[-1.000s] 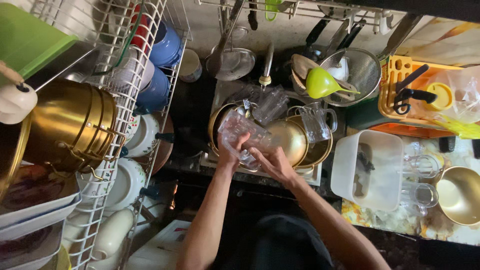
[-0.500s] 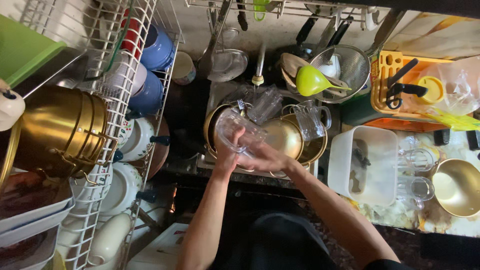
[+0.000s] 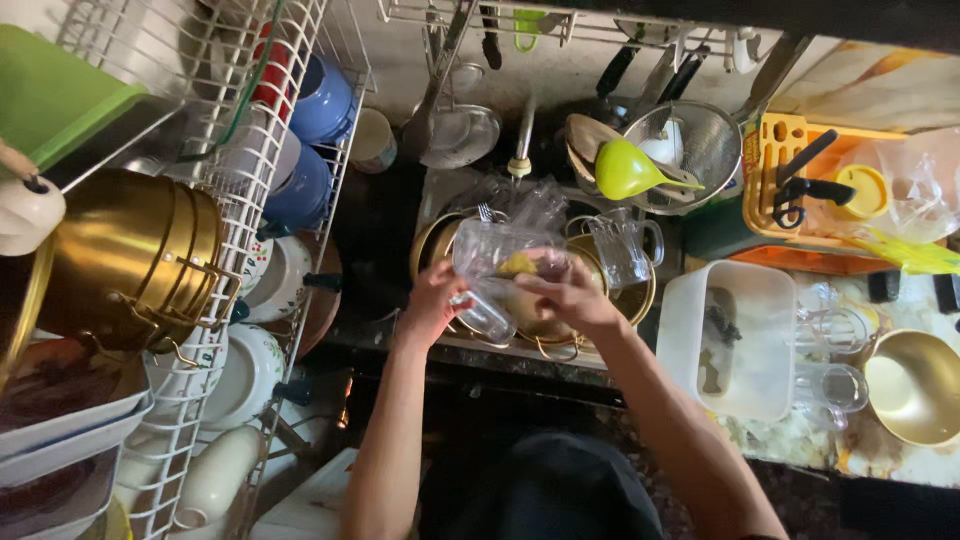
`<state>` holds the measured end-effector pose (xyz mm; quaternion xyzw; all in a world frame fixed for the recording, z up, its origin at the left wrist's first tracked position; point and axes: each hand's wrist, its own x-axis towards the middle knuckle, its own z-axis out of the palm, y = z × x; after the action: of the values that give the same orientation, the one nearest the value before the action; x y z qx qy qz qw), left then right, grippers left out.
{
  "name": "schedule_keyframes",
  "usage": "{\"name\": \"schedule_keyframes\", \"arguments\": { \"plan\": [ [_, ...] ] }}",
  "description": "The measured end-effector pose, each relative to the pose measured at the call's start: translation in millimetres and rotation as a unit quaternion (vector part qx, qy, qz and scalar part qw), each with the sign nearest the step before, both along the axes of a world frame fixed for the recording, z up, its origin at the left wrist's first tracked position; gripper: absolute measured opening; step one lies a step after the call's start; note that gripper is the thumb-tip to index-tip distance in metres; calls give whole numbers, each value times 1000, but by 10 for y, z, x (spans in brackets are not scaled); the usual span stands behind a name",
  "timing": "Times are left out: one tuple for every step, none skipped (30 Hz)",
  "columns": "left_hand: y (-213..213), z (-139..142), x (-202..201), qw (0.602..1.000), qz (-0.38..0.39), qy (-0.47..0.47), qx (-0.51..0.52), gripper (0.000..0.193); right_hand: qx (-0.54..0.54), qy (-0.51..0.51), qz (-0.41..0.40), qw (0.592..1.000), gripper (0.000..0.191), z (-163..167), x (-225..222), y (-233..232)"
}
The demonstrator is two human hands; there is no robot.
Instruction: The person washes drinking glasses one at a time at a kitchen sink, holding each glass under running water and rubbing its inside and outside with their hands. Cleaned glasses are placed on the dish rack beside the sink, and the person reaches for the next glass.
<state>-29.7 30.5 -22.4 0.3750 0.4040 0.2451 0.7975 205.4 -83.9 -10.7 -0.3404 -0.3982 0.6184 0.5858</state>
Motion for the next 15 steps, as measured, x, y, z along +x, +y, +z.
{"name": "schedule_keyframes", "arguments": {
  "plan": [
    [-25, 69, -9, 999, 13, -16, -36, 73, -40, 27, -2, 999, 50, -10, 12, 14],
    [-37, 160, -10, 997, 27, -32, -71, 80, -80, 53, -4, 995, 59, -13, 6, 30],
    [-21, 264, 4, 993, 42, -50, -103, 87, -115, 78, -6, 990, 70, -5, -9, 47],
    [3, 372, 28, 991, 28, -41, -126, 88, -60, -153, -21, 986, 49, 13, -36, 71],
    [4, 467, 47, 988, 16, -31, -150, 89, -4, -374, -35, 927, 28, 38, -88, 97],
    [-24, 538, 83, 984, 3, -20, -176, 90, 52, -574, -49, 816, 13, 73, -135, 100],
    [-48, 580, 164, 991, 14, 0, -134, 85, 88, -594, -66, 797, 17, 118, -189, 88],
    [-68, 600, 242, 995, 25, 20, -91, 80, 125, -612, -83, 776, 23, 167, -250, 56],
    [-69, 607, 266, 997, 35, 39, -48, 77, 161, -629, -99, 754, 31, 219, -304, 35],
    [-71, 595, 273, 999, 35, 38, 1, 75, 162, -613, -84, 769, 34, 266, -341, 11],
    [-81, 571, 271, 998, 33, 37, 49, 73, 161, -597, -68, 783, 39, 304, -384, -30],
    [-89, 539, 253, 994, 30, 36, 96, 71, 158, -580, -54, 797, 44, 323, -427, -61],
    [-99, 506, 234, 981, 15, 23, 193, 66, 81, -587, 6, 806, 56, 326, -459, -79],
    [-103, 479, 206, 957, 0, 10, 289, 62, 4, -588, 64, 807, 68, 306, -496, -92],
    [-109, 456, 191, 924, -16, -3, 381, 57, -74, -583, 121, 800, 80, 269, -521, -103]
  ]
}}
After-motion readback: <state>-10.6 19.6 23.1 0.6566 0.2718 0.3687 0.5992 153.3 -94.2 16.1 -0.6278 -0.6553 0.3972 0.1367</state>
